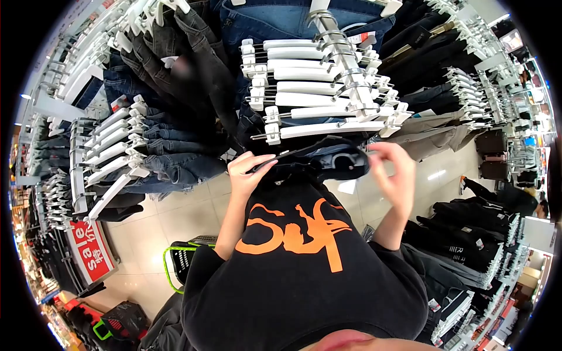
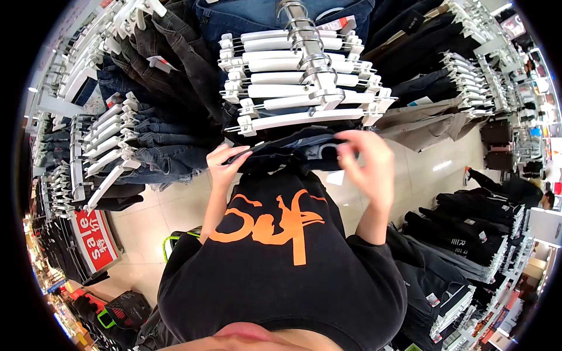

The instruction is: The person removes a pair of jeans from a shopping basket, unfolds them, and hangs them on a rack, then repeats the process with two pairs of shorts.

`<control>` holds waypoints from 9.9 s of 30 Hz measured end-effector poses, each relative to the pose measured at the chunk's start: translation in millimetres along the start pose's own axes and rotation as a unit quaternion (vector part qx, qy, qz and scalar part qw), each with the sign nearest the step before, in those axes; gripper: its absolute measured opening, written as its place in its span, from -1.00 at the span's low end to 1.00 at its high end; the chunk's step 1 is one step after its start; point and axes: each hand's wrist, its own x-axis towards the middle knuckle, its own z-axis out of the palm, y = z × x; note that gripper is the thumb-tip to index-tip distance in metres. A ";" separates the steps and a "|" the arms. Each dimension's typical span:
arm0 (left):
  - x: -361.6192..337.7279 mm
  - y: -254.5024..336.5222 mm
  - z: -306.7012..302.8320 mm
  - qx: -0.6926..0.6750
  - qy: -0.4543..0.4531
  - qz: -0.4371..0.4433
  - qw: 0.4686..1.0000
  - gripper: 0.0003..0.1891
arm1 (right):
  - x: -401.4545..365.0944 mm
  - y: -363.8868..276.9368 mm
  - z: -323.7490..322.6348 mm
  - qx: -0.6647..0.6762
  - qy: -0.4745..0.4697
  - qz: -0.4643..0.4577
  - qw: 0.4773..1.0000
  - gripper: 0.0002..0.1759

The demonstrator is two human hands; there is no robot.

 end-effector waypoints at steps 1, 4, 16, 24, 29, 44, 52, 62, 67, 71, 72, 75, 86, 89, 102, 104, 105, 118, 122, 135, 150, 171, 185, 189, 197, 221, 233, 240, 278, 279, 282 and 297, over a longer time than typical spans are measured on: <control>-1.2 1.3 0.5 0.016 0.007 0.014 1.000 -0.77 | 6.3 -10.5 10.5 -0.032 -0.046 -0.136 0.989 -0.74; -5.9 3.0 0.7 0.047 0.017 0.032 0.998 -0.76 | 28.3 -30.2 54.5 -0.106 -0.070 -0.244 0.961 -0.58; -21.4 1.7 -3.7 0.086 0.105 0.094 0.986 -0.72 | 79.0 -26.4 104.6 -0.184 -0.241 -0.258 0.917 -0.57; -25.6 -1.8 -3.9 0.052 0.141 0.076 0.986 -0.74 | 93.6 -33.3 105.0 -0.119 -0.333 -0.272 0.895 -0.51; -21.8 -4.8 -3.0 0.036 0.154 0.051 0.986 -0.75 | 94.0 -46.8 104.9 -0.016 -0.379 -0.223 0.898 -0.54; -11.8 -1.3 -6.0 -0.120 0.166 0.016 0.979 -0.87 | 87.9 -41.3 111.1 0.019 -0.245 -0.467 0.849 -0.63; -9.9 7.5 -3.2 -0.100 0.218 0.094 0.966 -0.79 | 87.8 -46.9 110.7 0.027 -0.199 -0.514 0.834 -0.61; 1.1 13.0 -2.9 -0.145 0.223 0.138 0.954 -0.77 | 80.6 -46.7 106.7 -0.051 -0.144 -0.537 0.830 -0.68; 0.6 10.4 -10.7 -0.106 0.197 0.118 0.967 -0.77 | 24.0 -4.8 115.0 0.140 0.093 -0.489 0.856 -0.60; -2.0 6.8 -13.8 -0.117 0.159 0.093 0.976 -0.77 | -50.0 49.8 127.7 -0.003 0.007 -0.246 0.969 -0.43; -0.2 6.9 -15.0 -0.111 0.149 0.102 0.977 -0.80 | -66.1 62.4 142.3 0.037 0.004 -0.146 0.989 -0.41; 5.1 10.3 -18.7 -0.095 0.128 0.111 0.981 -0.80 | -88.8 81.2 172.0 0.062 -0.047 0.014 0.997 -0.33; 24.7 5.9 -39.0 -0.008 0.064 0.046 0.997 -0.82 | -68.4 173.3 116.0 0.078 0.126 0.221 0.964 -0.78; 35.0 6.2 -39.6 0.006 0.033 0.011 0.999 -0.82 | -52.4 163.6 74.2 0.045 0.125 0.208 0.969 -0.79; 41.2 -19.5 -28.6 0.089 -0.032 -0.110 0.989 -0.88 | -14.0 141.8 17.0 0.369 0.105 0.196 0.903 -0.65; 41.9 -7.7 -30.3 0.159 -0.048 -0.108 0.980 -0.87 | -12.8 148.3 23.1 0.390 0.112 0.177 0.897 -0.65; 42.5 12.1 -27.1 0.166 -0.032 -0.136 0.976 -0.88 | -11.4 145.6 23.3 0.407 0.116 0.181 0.888 -0.66; 97.0 130.2 170.9 0.249 -0.336 0.218 0.882 -0.53 | -10.0 140.6 1.4 0.370 0.111 0.153 0.910 -0.65; 117.2 128.2 183.6 0.268 -0.460 0.153 0.833 -0.51 | -16.2 143.1 -3.7 0.390 0.097 0.135 0.906 -0.62; 127.1 115.5 193.3 0.233 -0.458 0.156 0.844 -0.48 | -14.5 155.3 -6.6 0.464 0.091 0.125 0.872 -0.59; 106.3 116.4 186.5 0.260 -0.387 0.277 0.840 -0.55 | -24.9 152.5 -11.9 0.393 0.065 0.092 0.913 -0.67; 81.1 136.5 160.8 0.192 -0.492 0.230 0.817 -0.62 | -85.4 131.8 -17.4 0.426 -0.120 0.162 0.882 -0.84; 102.9 126.6 163.4 0.166 -0.536 0.230 0.795 -0.56 | -80.9 127.0 -7.4 0.328 -0.029 0.151 0.932 -0.92; 122.7 130.3 170.9 0.170 -0.564 0.265 0.764 -0.54 | -75.7 130.5 -9.0 0.319 0.023 0.157 0.934 -0.92; 121.1 123.5 181.1 0.137 -0.525 0.214 0.812 -0.63 | -55.1 142.0 -11.4 0.229 0.085 0.085 0.966 -0.94; 101.3 114.9 178.8 0.223 -0.337 0.280 0.871 -0.59 | -33.9 132.8 -34.6 0.164 0.129 0.033 0.978 -0.90; -41.2 73.0 59.5 0.187 0.217 -0.137 0.948 -0.88 | -42.6 153.7 -26.3 0.222 0.090 0.069 0.968 -0.70; -104.3 76.5 64.8 0.174 0.317 -0.224 0.905 -0.86 | -32.7 134.0 -3.9 0.266 0.104 -0.014 0.958 -0.82; 56.2 41.0 -25.6 -0.217 -0.230 -0.176 0.932 -0.66 | 25.3 52.4 39.3 -0.131 -0.011 -0.274 0.953 -0.63; 58.6 41.6 -24.1 -0.219 -0.233 -0.178 0.931 -0.66 | 24.1 52.8 40.6 -0.134 -0.011 -0.261 0.956 -0.63; 68.7 42.1 -21.1 -0.130 -0.273 -0.147 0.942 -0.72 | 19.5 52.6 47.9 -0.088 0.076 -0.261 0.958 -0.71; 100.7 57.6 7.6 0.150 -0.240 -0.052 0.958 -0.78 | 17.3 70.9 13.7 -0.156 0.257 -0.084 0.950 -0.61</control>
